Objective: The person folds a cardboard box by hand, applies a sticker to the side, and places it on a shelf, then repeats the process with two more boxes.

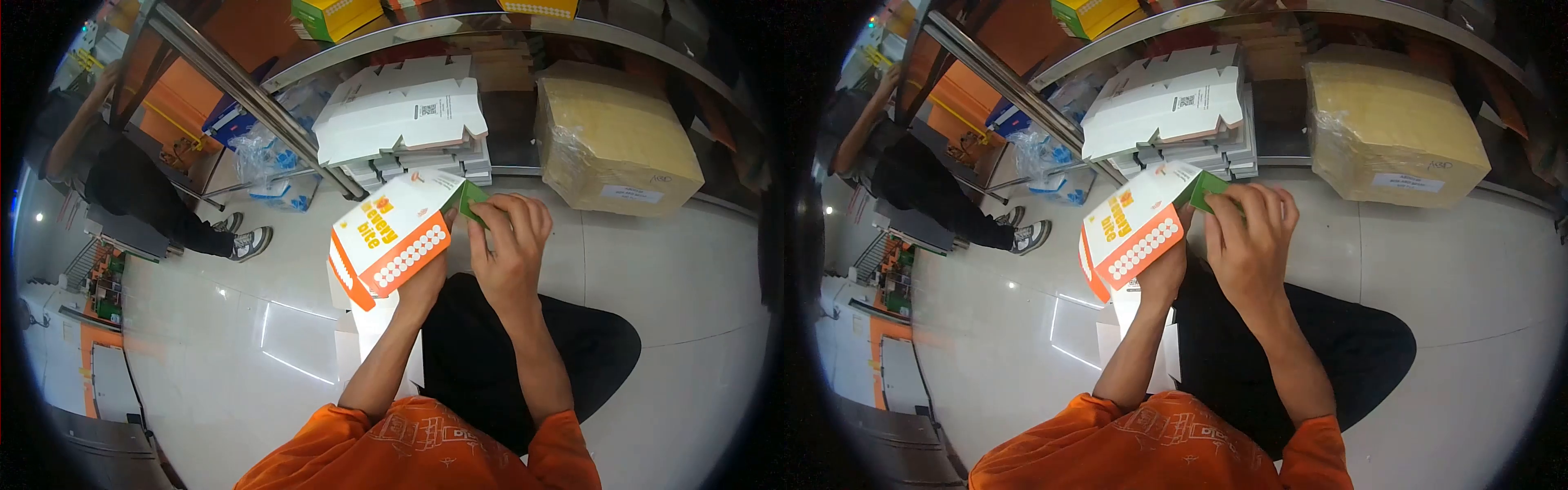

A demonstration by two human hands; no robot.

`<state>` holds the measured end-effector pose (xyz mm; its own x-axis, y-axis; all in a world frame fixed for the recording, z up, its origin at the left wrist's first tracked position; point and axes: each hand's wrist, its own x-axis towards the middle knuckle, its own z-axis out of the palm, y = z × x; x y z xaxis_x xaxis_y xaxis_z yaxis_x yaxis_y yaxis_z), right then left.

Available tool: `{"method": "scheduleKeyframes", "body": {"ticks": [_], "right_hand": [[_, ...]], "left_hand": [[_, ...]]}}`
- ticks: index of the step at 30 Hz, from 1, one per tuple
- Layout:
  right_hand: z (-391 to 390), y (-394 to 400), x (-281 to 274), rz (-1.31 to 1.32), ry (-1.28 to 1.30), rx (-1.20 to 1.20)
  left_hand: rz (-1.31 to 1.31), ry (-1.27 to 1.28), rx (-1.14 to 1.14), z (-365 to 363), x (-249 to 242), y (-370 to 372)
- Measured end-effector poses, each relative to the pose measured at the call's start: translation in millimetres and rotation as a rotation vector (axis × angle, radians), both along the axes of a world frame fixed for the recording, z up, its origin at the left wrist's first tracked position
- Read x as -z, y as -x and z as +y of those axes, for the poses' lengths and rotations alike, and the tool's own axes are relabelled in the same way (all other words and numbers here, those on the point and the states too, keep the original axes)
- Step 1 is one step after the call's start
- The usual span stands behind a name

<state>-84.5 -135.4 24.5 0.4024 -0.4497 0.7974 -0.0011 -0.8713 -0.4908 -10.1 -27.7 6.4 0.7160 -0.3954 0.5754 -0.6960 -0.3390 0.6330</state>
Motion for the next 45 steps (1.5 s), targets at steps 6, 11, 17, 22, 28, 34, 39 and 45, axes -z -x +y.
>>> {"method": "scheduleKeyframes", "body": {"ticks": [6,11,17,22,28,34,39,45], "right_hand": [[-6,-12,6,-0.252,-0.460,-0.269],[-13,-5,4,-0.321,-0.455,-0.423],[-16,2,-4,-0.237,-0.313,-0.535],[-17,9,-12,-0.196,-0.252,-0.546],[-20,18,-15,0.002,-0.101,-0.481],[-16,16,-10,0.066,-0.193,-0.509],[-12,12,-6,0.031,-0.297,-0.537],[-11,9,-5,-0.056,-0.398,-0.569]], "left_hand": [[0.543,0.279,0.209,-9,17,1],[0.304,-0.100,0.157,19,36,-18],[0.538,0.151,0.269,39,36,-17],[1.189,1.025,0.400,53,36,-18],[1.323,1.280,0.397,70,38,-21],[1.396,1.205,0.476,64,31,-13],[1.424,1.159,0.508,63,28,-12],[1.433,1.135,0.534,59,23,-15]]}}
